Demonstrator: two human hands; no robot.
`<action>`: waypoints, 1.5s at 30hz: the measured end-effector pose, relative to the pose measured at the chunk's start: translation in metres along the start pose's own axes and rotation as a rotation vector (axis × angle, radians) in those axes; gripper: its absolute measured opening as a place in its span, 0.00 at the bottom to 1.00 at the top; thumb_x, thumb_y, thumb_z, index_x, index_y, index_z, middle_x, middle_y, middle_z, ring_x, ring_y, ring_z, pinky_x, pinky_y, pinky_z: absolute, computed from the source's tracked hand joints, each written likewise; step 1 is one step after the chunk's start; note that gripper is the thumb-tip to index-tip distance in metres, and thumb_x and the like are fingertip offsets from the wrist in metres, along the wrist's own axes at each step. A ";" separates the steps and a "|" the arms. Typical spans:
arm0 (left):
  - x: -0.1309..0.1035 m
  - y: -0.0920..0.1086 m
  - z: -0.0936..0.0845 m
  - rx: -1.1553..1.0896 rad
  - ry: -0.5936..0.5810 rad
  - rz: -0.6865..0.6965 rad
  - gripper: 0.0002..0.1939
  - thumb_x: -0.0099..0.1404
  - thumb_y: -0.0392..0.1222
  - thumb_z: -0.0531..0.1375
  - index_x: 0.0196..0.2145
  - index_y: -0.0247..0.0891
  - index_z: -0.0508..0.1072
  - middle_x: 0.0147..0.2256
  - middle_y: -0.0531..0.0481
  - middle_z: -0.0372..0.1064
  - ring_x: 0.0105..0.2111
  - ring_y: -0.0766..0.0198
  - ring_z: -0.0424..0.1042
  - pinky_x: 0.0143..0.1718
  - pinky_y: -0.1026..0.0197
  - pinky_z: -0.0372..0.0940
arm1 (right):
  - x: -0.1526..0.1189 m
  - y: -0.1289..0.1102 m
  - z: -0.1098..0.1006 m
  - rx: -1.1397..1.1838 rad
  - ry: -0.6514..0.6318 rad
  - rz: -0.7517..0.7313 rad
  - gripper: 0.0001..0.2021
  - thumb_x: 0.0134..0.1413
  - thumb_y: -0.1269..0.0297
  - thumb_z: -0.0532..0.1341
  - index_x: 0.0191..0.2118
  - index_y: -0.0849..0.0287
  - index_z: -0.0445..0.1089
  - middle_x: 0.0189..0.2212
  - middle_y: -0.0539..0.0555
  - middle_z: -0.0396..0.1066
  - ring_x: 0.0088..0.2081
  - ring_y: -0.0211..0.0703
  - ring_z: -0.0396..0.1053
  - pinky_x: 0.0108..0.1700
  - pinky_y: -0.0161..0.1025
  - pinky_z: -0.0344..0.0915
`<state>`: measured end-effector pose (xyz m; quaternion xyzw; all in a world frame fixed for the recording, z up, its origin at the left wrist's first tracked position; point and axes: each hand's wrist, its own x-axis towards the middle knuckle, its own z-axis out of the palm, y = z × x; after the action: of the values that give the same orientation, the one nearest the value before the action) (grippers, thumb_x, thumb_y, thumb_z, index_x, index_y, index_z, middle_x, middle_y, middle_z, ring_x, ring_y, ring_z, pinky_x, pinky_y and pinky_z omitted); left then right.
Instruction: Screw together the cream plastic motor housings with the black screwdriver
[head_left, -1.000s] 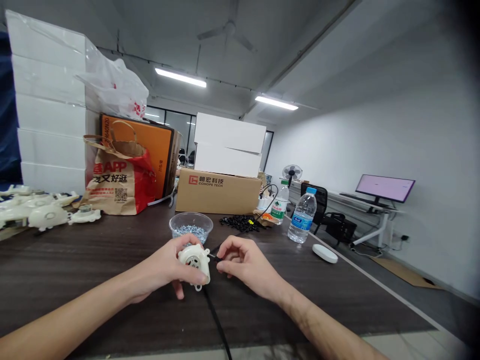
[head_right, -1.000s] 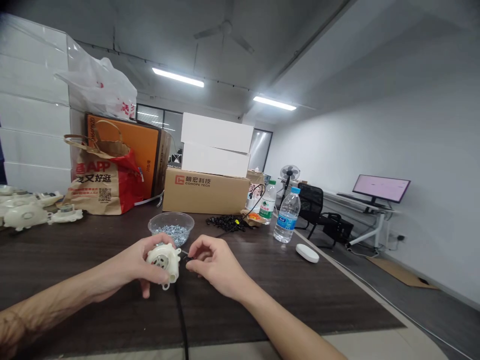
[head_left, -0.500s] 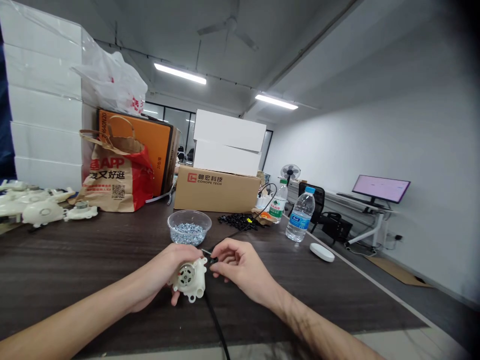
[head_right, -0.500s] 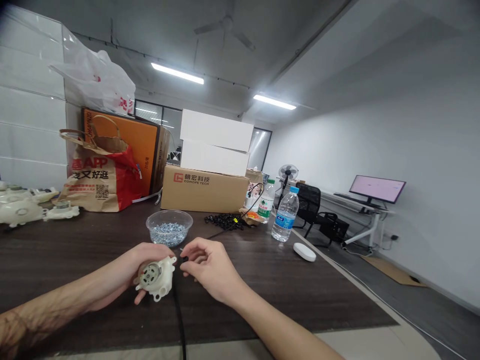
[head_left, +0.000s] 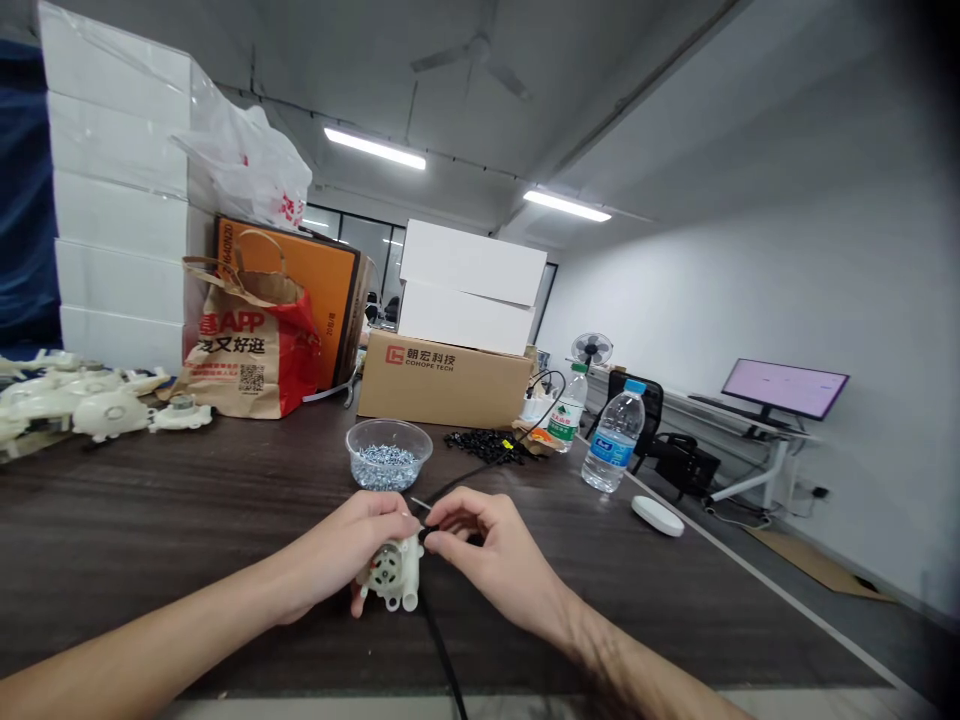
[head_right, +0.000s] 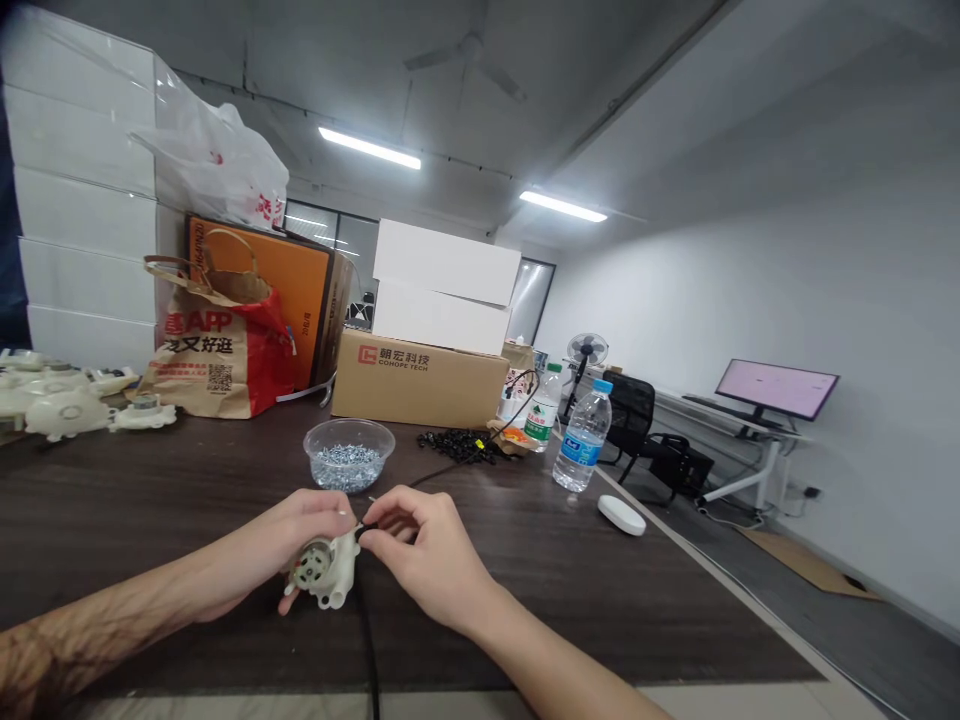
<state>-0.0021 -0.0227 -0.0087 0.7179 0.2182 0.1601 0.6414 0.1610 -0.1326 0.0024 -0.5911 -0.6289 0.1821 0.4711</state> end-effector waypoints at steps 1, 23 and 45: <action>0.000 -0.001 0.000 0.023 -0.002 0.016 0.14 0.60 0.52 0.57 0.32 0.38 0.66 0.21 0.55 0.62 0.19 0.67 0.62 0.11 0.70 0.57 | 0.000 -0.001 0.000 -0.028 -0.001 -0.015 0.02 0.52 0.70 0.67 0.33 0.58 0.76 0.27 0.49 0.77 0.30 0.38 0.71 0.33 0.33 0.65; -0.001 0.002 -0.001 0.041 0.066 0.082 0.07 0.48 0.40 0.61 0.26 0.38 0.67 0.16 0.56 0.63 0.12 0.67 0.59 0.07 0.68 0.55 | 0.010 -0.003 -0.007 -0.063 -0.117 -0.055 0.06 0.56 0.61 0.66 0.37 0.57 0.76 0.32 0.52 0.75 0.34 0.43 0.70 0.38 0.38 0.66; -0.004 0.005 0.001 0.099 0.078 0.079 0.07 0.47 0.37 0.62 0.27 0.38 0.67 0.17 0.58 0.63 0.13 0.70 0.59 0.09 0.70 0.54 | 0.190 0.026 0.032 -0.825 -0.677 0.056 0.13 0.66 0.60 0.63 0.50 0.62 0.73 0.48 0.56 0.74 0.45 0.48 0.74 0.45 0.47 0.74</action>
<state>-0.0050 -0.0260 -0.0031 0.7500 0.2222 0.2024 0.5892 0.1772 0.0583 0.0376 -0.6519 -0.7491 0.1123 -0.0347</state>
